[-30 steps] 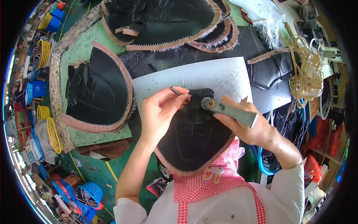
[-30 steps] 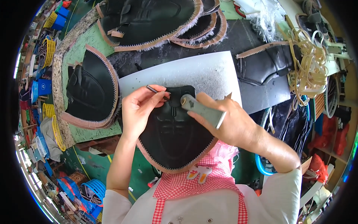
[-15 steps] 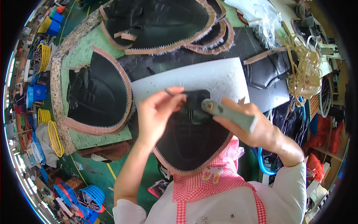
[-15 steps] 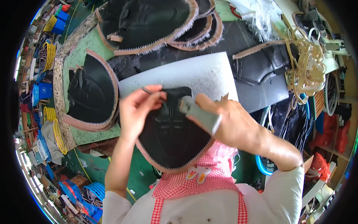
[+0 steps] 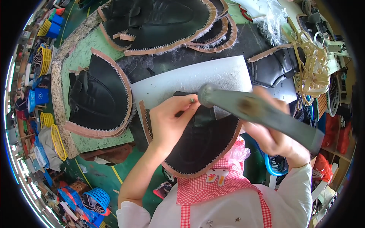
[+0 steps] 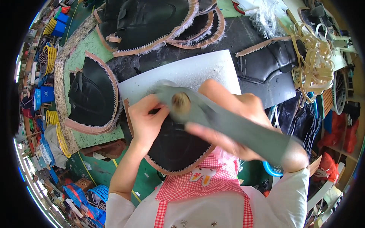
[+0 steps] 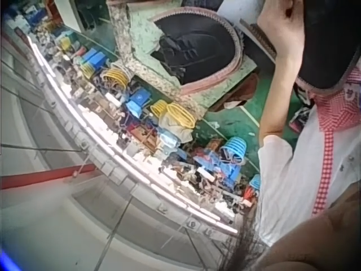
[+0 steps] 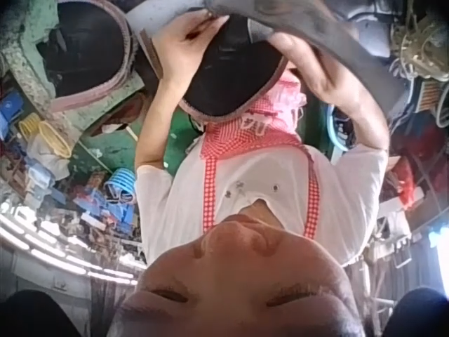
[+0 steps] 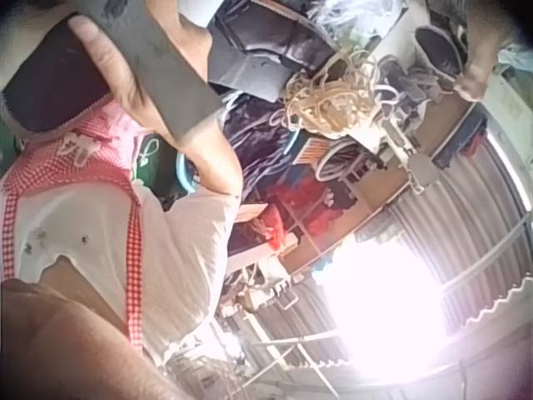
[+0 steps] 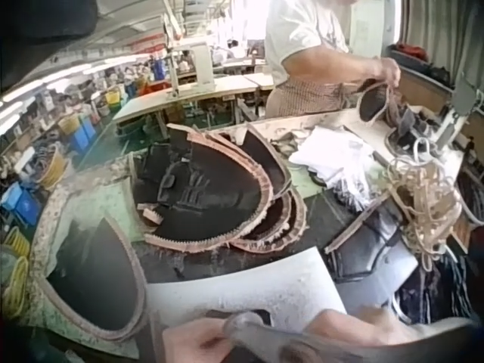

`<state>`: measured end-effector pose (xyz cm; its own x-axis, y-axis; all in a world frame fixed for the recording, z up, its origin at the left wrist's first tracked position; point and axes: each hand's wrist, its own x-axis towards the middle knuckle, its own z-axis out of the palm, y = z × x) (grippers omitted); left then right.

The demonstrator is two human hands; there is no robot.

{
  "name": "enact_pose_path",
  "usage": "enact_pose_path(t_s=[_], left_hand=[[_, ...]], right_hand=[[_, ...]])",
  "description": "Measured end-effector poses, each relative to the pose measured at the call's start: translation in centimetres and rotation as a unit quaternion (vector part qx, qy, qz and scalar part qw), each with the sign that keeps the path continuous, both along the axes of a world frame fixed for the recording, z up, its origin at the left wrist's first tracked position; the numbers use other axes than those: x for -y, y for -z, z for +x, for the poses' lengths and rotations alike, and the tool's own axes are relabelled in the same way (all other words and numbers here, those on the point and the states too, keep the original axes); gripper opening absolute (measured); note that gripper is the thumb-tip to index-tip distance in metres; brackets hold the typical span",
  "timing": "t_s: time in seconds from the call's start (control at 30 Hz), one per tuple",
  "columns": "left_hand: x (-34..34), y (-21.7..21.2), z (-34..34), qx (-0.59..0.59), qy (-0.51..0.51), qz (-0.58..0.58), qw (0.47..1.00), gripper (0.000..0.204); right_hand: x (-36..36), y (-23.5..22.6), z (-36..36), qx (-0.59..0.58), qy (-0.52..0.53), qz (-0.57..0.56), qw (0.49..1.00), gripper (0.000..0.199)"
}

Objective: Assembling and hammering leather shoe upper components at an industrial workbench.

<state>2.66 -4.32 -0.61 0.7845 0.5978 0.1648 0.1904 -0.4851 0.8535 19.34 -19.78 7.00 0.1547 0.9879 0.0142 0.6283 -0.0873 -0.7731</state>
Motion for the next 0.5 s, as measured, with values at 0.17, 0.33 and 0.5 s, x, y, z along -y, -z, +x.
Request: enact_pose_path(t_s=[0.17, 0.33, 0.5], left_hand=[[-0.6, 0.7, 0.0, 0.035, 0.068, 0.106, 0.991, 0.019], [-1.8, 1.2, 0.3, 0.021, 0.038, -0.312, 0.949, 0.014], [-0.6, 0.5, -0.2, 0.008, 0.040, -0.065, 0.997, 0.017]], right_hand=[[-0.5, 0.2, -0.6, -0.023, -0.008, -0.059, 0.998, 0.013], [1.0, 3.7, -0.1, -0.050, 0.041, -0.079, 0.995, 0.020], [0.2, -0.1, 0.7, -0.023, 0.002, 0.044, 0.999, 0.020]])
